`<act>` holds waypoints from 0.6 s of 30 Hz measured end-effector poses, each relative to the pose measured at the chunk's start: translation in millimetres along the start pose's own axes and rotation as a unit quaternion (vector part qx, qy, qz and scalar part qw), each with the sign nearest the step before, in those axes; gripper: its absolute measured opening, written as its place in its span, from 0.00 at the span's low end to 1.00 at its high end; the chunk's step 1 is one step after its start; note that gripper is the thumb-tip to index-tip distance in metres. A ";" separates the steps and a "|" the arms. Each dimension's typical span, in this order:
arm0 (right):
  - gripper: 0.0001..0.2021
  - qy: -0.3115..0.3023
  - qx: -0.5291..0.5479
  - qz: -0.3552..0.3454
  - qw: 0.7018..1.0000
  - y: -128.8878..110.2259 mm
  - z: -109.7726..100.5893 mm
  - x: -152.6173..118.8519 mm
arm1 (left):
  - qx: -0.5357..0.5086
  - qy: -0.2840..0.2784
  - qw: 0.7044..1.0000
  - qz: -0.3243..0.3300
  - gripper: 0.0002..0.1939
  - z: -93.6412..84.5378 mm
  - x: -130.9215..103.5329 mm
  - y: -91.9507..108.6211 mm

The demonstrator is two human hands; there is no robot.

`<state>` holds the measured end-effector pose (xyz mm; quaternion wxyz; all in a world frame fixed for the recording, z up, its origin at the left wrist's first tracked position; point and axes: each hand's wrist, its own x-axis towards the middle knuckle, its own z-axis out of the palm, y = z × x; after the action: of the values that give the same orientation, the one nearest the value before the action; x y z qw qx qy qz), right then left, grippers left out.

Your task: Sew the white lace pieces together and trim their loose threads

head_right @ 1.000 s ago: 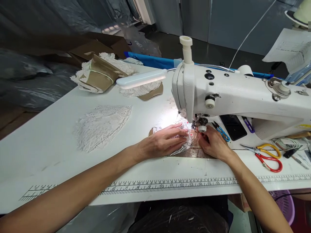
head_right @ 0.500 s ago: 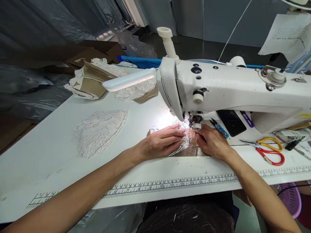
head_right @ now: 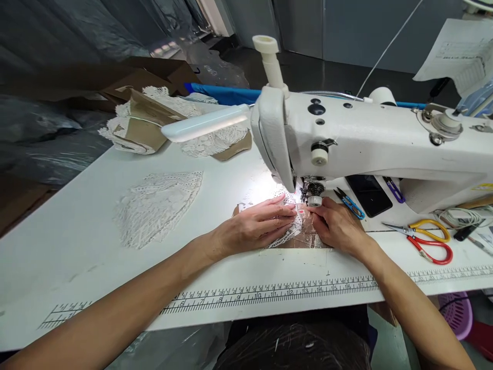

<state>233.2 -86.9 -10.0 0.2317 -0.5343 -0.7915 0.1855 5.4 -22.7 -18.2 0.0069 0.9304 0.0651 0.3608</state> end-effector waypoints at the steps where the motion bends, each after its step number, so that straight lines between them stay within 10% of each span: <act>1: 0.17 -0.007 -0.003 -0.005 1.000 0.1 0.0 -0.6 | 0.001 -0.002 1.000 -0.001 0.07 0.5 -0.5 0.0; 18: 0.15 -0.041 -0.156 -0.167 0.973 -10.4 -4.7 -5.5 | -0.016 -0.025 1.000 -0.005 0.07 -0.1 -8.3 0.3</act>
<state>229.7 -95.5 -1.4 0.1405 -0.4161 -0.8975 0.0406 -0.6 -24.1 -23.6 0.0253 0.9387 0.0639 0.3379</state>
